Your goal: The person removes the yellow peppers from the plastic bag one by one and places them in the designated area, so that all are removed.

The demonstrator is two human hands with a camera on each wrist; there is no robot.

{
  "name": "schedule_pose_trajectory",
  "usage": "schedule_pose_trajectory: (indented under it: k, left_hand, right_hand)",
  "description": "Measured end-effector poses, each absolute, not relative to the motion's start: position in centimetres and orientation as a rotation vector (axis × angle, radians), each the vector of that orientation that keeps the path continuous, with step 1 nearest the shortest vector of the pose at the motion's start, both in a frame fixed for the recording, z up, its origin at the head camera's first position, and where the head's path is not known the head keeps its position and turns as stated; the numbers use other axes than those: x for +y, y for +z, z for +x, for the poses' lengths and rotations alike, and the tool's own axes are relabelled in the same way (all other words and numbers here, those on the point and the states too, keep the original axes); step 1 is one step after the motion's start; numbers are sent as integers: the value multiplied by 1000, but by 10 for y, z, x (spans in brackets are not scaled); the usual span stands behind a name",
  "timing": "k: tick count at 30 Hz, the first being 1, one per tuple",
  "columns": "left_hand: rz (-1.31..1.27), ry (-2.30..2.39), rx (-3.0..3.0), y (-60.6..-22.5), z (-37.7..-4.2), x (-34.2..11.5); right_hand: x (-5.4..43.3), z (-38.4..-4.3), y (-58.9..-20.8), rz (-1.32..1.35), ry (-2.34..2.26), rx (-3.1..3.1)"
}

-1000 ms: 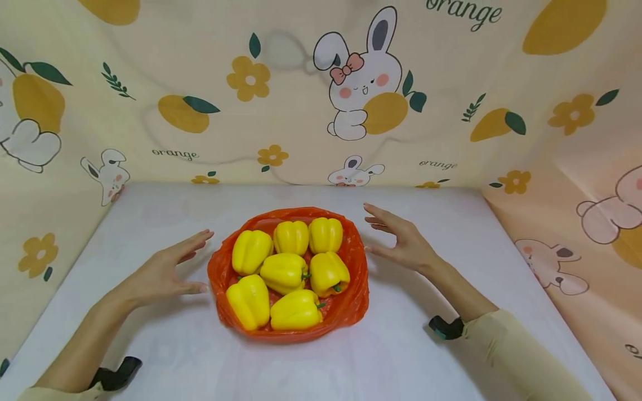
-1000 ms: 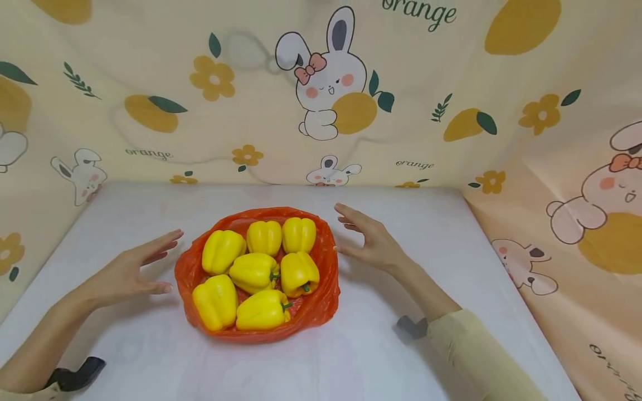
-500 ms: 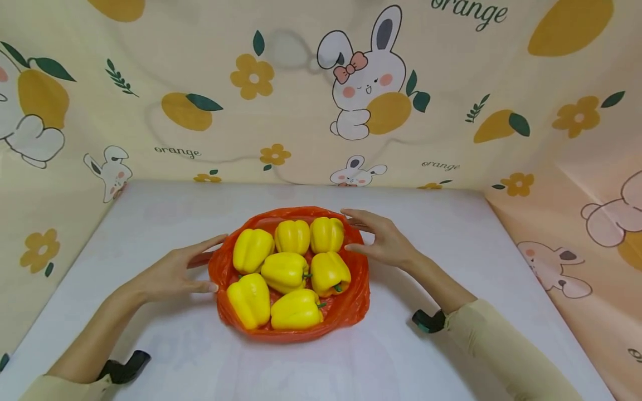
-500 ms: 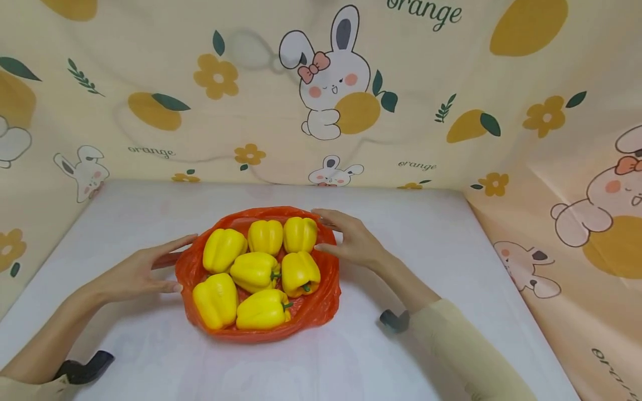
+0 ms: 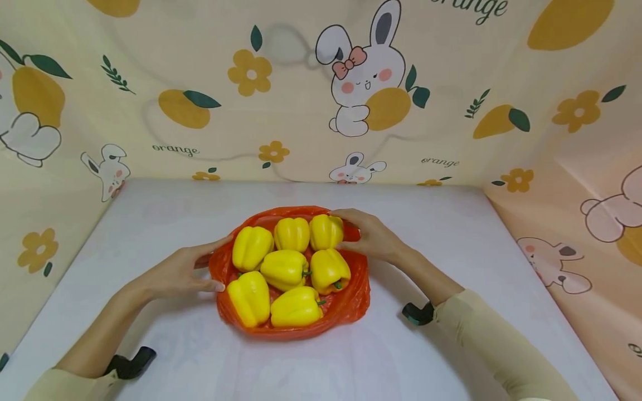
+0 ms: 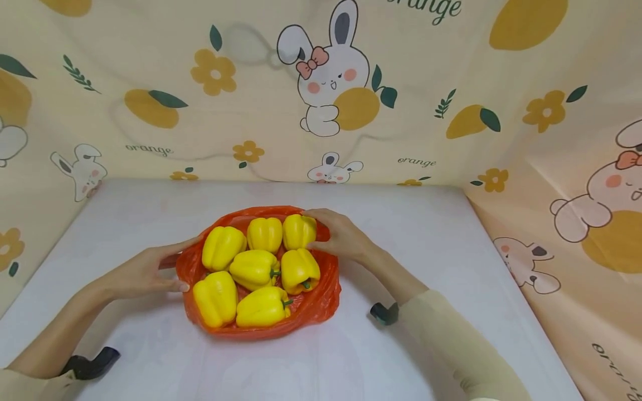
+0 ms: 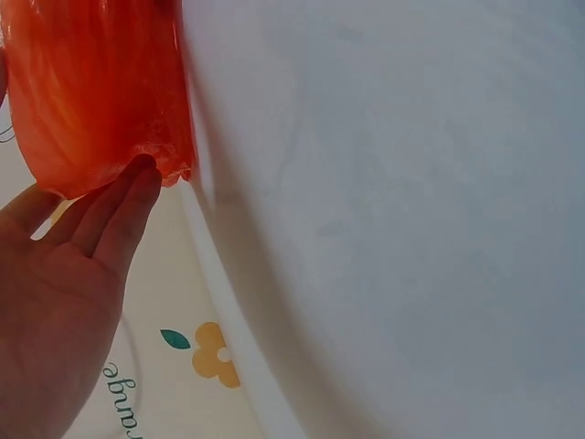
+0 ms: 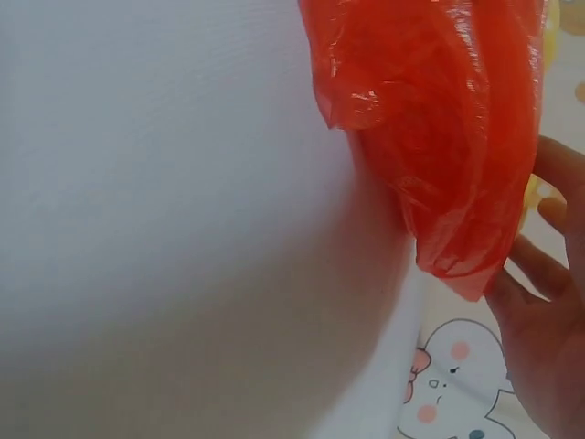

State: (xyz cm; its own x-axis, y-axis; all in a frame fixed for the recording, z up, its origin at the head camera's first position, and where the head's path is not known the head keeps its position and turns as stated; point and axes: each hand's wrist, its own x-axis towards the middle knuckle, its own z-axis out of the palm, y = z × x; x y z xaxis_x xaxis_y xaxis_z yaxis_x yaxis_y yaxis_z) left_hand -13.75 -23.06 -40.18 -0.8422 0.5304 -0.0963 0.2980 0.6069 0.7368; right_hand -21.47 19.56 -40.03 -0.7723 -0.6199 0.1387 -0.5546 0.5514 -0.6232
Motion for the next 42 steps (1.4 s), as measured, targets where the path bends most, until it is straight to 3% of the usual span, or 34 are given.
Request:
schedule_pose_trajectory:
  k: [18,42]
  left_hand:
    - [637,1059,2516,-403,-141,-229]
    - [610,1051,2507,-398,-141,-227]
  right_hand:
    - [181,-222,-405,-988,-912,2729]
    - [199,-223,-380,-960,-1306,2555]
